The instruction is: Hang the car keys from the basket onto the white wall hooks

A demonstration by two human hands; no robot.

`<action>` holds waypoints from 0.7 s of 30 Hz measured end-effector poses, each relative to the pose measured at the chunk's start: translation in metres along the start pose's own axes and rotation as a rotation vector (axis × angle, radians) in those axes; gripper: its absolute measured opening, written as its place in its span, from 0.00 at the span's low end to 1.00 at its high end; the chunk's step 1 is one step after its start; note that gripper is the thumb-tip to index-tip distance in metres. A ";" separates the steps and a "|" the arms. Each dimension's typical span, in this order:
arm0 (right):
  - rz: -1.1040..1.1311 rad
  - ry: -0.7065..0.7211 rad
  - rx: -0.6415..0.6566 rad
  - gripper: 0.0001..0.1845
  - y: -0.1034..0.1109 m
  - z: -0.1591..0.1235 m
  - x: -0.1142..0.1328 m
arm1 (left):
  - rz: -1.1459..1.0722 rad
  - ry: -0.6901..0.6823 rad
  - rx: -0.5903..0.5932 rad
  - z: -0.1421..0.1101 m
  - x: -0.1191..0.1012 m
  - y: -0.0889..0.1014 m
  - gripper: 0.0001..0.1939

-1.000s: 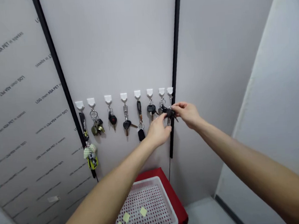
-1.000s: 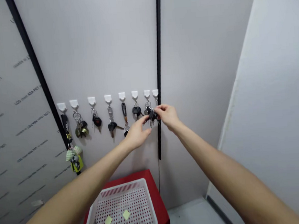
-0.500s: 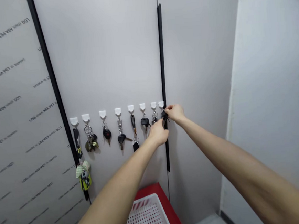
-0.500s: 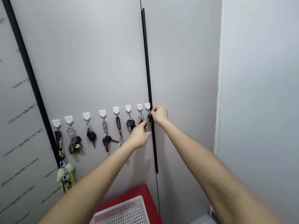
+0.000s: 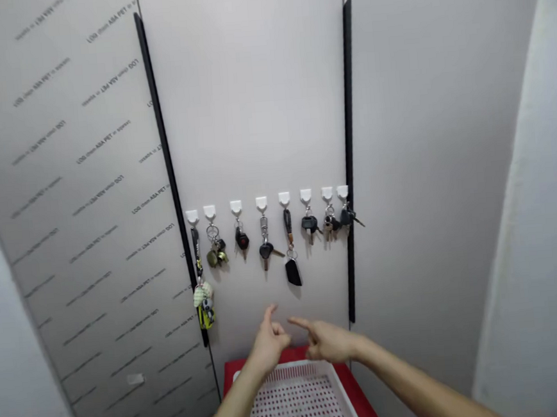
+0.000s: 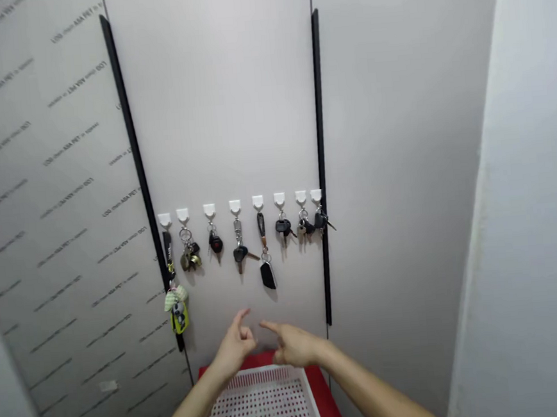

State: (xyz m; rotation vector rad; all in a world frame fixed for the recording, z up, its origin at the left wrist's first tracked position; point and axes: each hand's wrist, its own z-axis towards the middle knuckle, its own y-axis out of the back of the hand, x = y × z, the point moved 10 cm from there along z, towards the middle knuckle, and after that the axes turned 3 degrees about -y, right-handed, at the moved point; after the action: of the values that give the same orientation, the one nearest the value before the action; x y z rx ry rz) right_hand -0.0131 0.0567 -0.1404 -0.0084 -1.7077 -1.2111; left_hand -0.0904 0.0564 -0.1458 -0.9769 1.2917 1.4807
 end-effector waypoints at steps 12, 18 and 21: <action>0.497 0.602 -0.502 0.42 0.087 -0.012 0.182 | -0.195 -0.639 -0.229 -0.056 -0.181 0.103 0.41; 0.468 0.558 -0.456 0.41 0.072 -0.001 0.176 | -0.183 -0.610 -0.222 -0.048 -0.166 0.102 0.39; 0.378 0.433 -0.528 0.37 0.075 0.013 0.156 | -0.097 -0.544 -0.408 -0.037 -0.142 0.133 0.37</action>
State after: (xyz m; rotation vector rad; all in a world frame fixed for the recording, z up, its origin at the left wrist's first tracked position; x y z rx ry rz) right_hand -0.0626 0.0261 0.0230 -0.3482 -0.9302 -1.2318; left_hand -0.1804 -0.0034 0.0206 -0.7894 0.5585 1.8095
